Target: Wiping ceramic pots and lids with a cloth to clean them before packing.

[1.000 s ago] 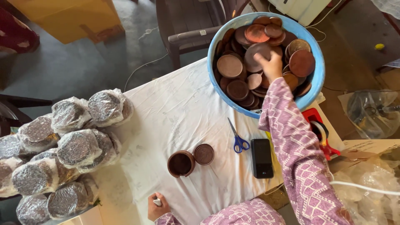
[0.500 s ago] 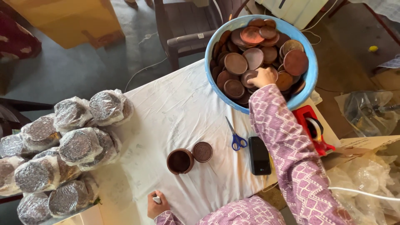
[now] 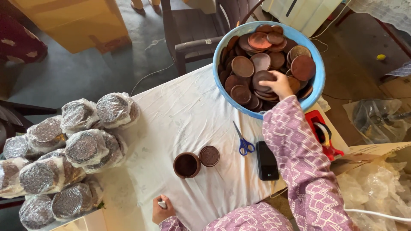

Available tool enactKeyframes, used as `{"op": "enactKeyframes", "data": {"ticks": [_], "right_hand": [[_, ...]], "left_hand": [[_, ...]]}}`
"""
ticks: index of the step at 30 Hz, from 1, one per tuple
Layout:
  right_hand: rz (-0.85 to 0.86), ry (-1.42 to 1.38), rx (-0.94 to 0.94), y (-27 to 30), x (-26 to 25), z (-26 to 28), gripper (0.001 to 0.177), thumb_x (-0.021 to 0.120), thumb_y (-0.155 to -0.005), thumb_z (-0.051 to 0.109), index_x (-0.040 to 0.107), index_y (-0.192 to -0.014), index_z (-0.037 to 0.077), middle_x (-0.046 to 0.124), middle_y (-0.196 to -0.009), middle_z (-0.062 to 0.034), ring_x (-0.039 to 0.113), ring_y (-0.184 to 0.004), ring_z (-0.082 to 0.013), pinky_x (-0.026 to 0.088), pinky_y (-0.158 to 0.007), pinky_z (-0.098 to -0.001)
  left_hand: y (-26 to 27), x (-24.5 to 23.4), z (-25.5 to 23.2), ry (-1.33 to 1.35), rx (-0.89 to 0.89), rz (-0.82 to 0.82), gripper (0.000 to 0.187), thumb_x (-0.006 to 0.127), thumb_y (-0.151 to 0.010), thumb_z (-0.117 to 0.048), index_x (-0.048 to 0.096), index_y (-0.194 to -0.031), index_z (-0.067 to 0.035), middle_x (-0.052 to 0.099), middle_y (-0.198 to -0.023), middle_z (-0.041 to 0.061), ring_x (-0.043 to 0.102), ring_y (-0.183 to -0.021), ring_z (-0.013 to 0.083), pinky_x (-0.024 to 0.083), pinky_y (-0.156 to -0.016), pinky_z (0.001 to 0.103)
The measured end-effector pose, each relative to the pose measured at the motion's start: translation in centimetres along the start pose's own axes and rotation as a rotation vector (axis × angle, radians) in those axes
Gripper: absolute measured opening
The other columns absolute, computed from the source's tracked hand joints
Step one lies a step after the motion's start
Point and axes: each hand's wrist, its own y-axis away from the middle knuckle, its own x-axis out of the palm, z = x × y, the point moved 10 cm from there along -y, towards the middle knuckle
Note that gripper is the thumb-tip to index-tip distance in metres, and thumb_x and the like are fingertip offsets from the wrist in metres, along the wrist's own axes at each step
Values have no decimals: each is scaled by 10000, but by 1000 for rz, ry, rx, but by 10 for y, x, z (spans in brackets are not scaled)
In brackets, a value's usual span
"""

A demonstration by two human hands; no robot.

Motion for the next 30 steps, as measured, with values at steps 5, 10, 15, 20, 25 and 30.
{"op": "enactKeyframes", "data": {"ticks": [5, 10, 15, 20, 25, 30], "right_hand": [[30, 327, -140, 53, 5, 40, 446, 834, -782, 133, 701, -1206, 96, 717, -1147, -185, 678, -1069, -330, 536, -960, -406], [14, 574, -281, 73, 24, 50, 570, 772, -846, 146, 476, -1320, 34, 637, -1272, -259, 618, -1159, -410, 493, -936, -469], [-82, 116, -217, 124, 56, 129, 616, 832, -873, 162, 475, -1364, 55, 638, -1291, -141, 624, -1204, -258, 493, -1045, -397], [448, -119, 69, 206, 197, 80, 649, 852, -806, 208, 536, -1352, 61, 663, -1269, -89, 637, -1183, -201, 522, -1027, -344], [688, -30, 28, 254, 264, 89, 676, 845, -800, 263, 572, -1392, 86, 655, -1317, -86, 637, -1209, -219, 517, -1015, -348], [521, 576, -282, 253, 262, 108, 771, 853, -766, 412, 569, -1415, 108, 571, -1187, -145, 540, -1167, -327, 447, -1041, -418]], "left_hand": [[-1, -5, -8, 13, -4, 7, 208, 646, -999, -339, 682, -913, -153, 694, -757, 38, 656, -624, 255, 511, -577, 402], [-1, 1, 0, -4, 4, 5, 203, 648, -996, -342, 686, -910, -162, 694, -758, 35, 651, -630, 253, 508, -571, 408], [-4, -2, -7, 34, 27, 14, 196, 651, -984, -332, 681, -901, -157, 684, -747, 30, 652, -614, 247, 524, -584, 406], [-3, -2, -7, 48, 22, 22, 192, 656, -975, -333, 684, -892, -163, 693, -757, 27, 662, -631, 249, 533, -595, 400], [-4, -4, -8, 34, 67, -3, 170, 661, -969, -320, 685, -902, -165, 707, -787, 23, 671, -661, 263, 532, -597, 413], [-4, -2, -11, 34, 91, -4, 177, 657, -973, -305, 660, -879, -156, 700, -799, 29, 676, -691, 269, 529, -609, 416]]}}
